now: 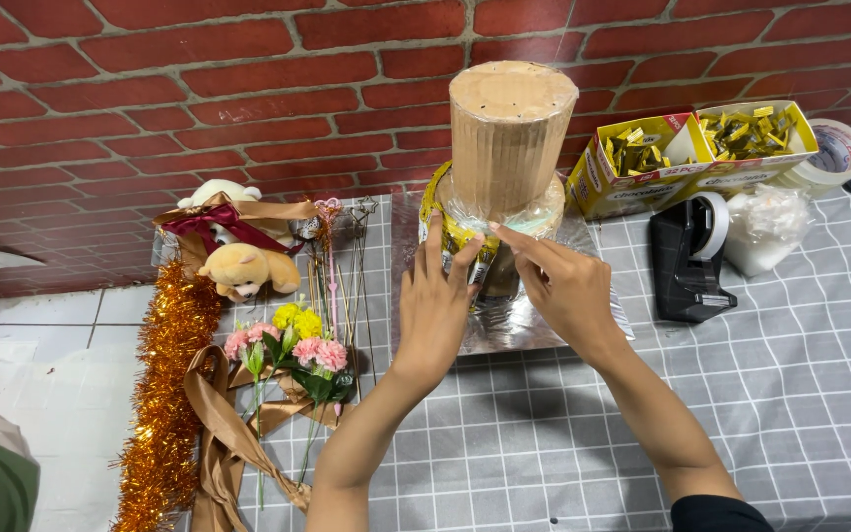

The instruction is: Assembling a chocolate bouquet by taping chocolate bars to a cylindrical base

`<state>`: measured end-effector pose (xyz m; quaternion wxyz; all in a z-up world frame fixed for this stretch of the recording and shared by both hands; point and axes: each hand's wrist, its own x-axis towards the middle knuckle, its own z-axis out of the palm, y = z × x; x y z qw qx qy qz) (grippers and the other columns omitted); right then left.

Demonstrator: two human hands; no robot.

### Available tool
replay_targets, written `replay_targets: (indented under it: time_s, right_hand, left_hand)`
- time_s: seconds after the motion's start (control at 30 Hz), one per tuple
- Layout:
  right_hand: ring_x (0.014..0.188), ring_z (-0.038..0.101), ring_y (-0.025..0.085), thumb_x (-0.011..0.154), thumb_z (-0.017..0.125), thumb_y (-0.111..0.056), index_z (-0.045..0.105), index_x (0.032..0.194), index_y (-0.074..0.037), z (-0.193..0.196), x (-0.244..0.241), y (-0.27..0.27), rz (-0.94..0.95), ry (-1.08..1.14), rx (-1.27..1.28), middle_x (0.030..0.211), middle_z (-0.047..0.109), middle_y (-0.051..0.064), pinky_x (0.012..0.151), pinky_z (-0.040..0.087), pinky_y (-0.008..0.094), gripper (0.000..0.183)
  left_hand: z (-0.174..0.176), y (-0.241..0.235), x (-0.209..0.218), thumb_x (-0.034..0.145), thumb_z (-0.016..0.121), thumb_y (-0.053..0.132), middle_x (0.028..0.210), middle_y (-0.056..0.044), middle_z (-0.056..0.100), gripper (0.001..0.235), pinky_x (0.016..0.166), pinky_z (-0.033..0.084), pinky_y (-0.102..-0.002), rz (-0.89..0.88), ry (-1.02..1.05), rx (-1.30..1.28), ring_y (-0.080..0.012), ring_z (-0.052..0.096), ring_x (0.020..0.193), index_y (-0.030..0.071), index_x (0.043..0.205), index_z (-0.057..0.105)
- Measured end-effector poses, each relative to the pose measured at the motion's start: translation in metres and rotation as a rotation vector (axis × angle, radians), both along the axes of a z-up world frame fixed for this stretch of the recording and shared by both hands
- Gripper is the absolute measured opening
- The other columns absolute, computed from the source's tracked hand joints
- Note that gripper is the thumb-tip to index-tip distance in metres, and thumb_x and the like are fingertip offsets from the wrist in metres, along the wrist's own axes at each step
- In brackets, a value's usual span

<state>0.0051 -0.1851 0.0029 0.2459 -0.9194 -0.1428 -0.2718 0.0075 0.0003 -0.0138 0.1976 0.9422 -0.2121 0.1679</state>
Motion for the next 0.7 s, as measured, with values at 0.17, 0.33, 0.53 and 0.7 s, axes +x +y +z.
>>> replay_targets:
  time_s: [0.17,0.33,0.53,0.7]
  right_hand:
    - [0.036,0.047,0.011,0.100,0.060,-0.014,0.076,0.126,-0.033,0.011,-0.006,0.008,-0.080,-0.136,-0.168,0.055,0.052,-0.006,0.042,0.044,0.024,0.036]
    - [0.036,0.050,0.013,0.098,0.061,-0.014,0.077,0.126,-0.032,0.015,-0.007,0.011,-0.116,-0.207,-0.204,0.055,0.051,-0.007,0.044,0.043,0.023,0.037]
    - [0.039,0.052,0.018,0.100,0.060,-0.018,0.070,0.139,-0.030,0.012,-0.004,0.010,-0.116,-0.264,-0.175,0.055,0.050,-0.003,0.046,0.046,0.025,0.042]
    - [0.037,0.052,0.015,0.100,0.058,-0.019,0.074,0.131,-0.035,0.005,-0.001,0.004,-0.009,-0.148,-0.138,0.050,0.051,-0.007,0.046,0.045,0.023,0.038]
  left_hand:
    - [0.004,0.000,-0.002,0.084,0.077,0.008,0.155,-0.033,0.018,0.073,0.070,0.050,-0.052,-0.002,0.022,-0.004,-0.0499,0.052,0.123,0.025,0.136,0.029]
    - [0.002,0.000,-0.001,0.085,0.077,0.008,0.155,-0.033,0.017,0.074,0.070,0.050,-0.053,-0.006,0.023,-0.009,-0.0502,0.051,0.124,0.025,0.137,0.029]
    - [-0.003,0.000,0.000,0.086,0.076,0.010,0.155,-0.033,0.018,0.074,0.070,0.050,-0.054,-0.006,0.026,-0.011,-0.0503,0.051,0.124,0.026,0.139,0.027]
    - [-0.005,0.000,0.001,0.085,0.078,0.012,0.154,-0.032,0.019,0.074,0.070,0.050,-0.053,0.007,-0.005,0.006,-0.0497,0.052,0.123,0.026,0.137,0.028]
